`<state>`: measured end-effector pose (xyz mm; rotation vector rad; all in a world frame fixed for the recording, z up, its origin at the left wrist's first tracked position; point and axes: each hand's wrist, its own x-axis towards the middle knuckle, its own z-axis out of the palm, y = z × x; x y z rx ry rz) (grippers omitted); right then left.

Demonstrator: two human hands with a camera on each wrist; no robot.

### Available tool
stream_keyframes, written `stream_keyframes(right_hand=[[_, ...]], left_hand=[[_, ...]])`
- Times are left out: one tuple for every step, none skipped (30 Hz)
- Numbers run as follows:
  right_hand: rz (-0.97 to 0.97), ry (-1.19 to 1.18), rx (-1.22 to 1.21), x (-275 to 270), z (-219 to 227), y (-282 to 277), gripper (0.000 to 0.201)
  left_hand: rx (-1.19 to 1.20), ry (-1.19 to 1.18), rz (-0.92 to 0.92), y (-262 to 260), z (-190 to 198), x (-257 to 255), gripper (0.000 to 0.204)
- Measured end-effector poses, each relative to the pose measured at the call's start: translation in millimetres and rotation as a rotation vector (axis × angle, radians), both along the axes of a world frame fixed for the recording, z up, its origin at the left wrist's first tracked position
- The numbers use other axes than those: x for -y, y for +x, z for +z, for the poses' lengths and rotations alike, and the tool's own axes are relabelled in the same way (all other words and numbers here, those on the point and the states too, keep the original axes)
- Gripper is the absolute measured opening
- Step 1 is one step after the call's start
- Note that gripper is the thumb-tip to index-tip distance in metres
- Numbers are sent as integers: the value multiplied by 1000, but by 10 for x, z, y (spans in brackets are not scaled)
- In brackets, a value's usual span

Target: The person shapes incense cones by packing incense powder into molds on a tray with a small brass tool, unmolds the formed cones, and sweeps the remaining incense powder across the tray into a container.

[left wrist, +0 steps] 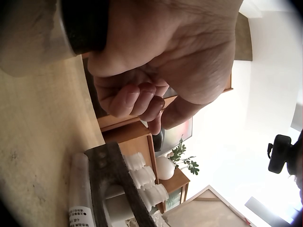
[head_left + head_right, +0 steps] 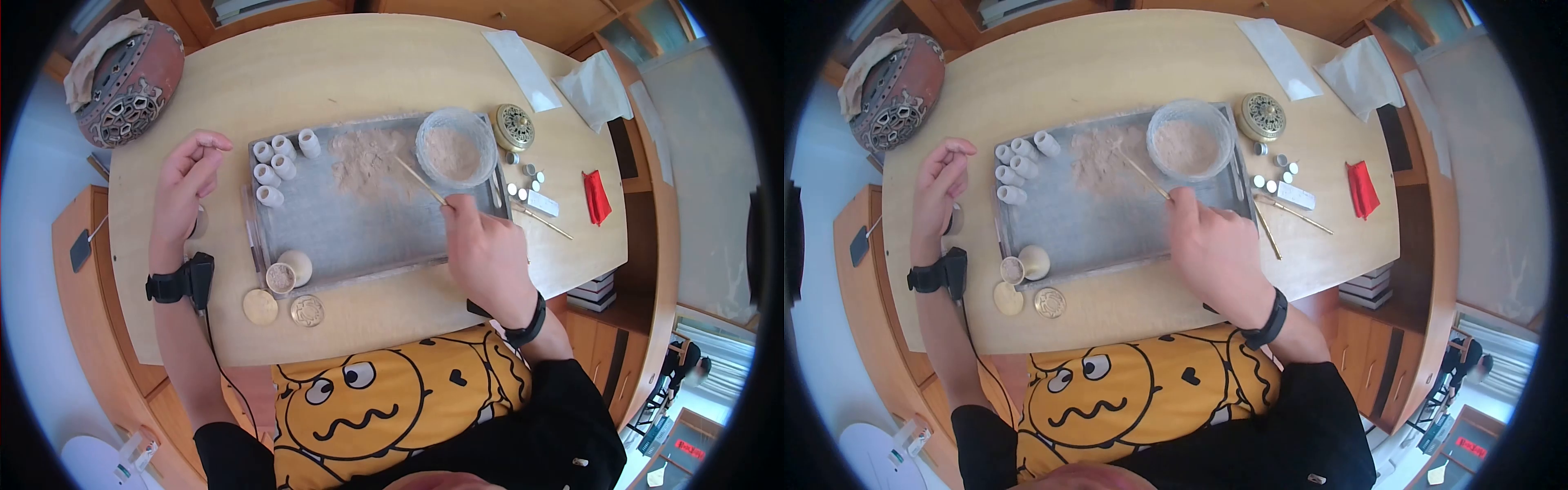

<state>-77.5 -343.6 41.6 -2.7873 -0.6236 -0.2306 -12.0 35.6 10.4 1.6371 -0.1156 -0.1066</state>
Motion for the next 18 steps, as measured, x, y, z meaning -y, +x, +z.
stream_keyframes(right_hand=[[-35,22,32,46,30,-24,8],[-70,43,64,96,56,-40,7],[-69,41,66,154,72,-46,7],[-111,49,100,218,80,-61,7],[-152,58,131,275,86,-82,7],[-183,63,105,313,106,-104,7],[-182,63,103,369,88,-114,7],[-163,87,24,433,55,-113,6],[-146,111,-53,469,44,-106,5],[-147,110,-50,476,59,-102,5],[-176,189,-82,477,73,-104,4],[-204,268,-122,475,71,-118,3],[-204,268,-132,470,60,-134,3],[-199,238,-123,460,58,-138,2],[-192,208,-105,447,69,-122,1],[-192,209,-100,429,91,-125,1],[-163,214,-73,404,112,-139,1],[-133,217,-52,374,126,-148,1]], left_hand=[[6,13,7,9,12,1,14],[10,11,7,14,17,-3,14],[4,3,4,12,10,-11,14],[-7,-5,0,1,-11,-14,14],[-13,-7,1,-8,-24,-9,14],[-5,-1,4,-10,-18,-6,14],[8,6,7,-8,-5,-3,14],[12,5,8,-10,8,4,14],[6,26,23,-10,20,16,14],[-2,48,38,-6,24,23,14],[-3,48,38,6,18,16,14],[5,33,25,11,-1,0,14],[11,20,12,-6,-19,-11,14],[5,22,11,-24,-18,-5,14],[5,33,18,-21,0,8,14],[6,43,26,-9,18,13,14],[11,42,29,4,23,7,14],[11,40,35,6,10,0,14]])
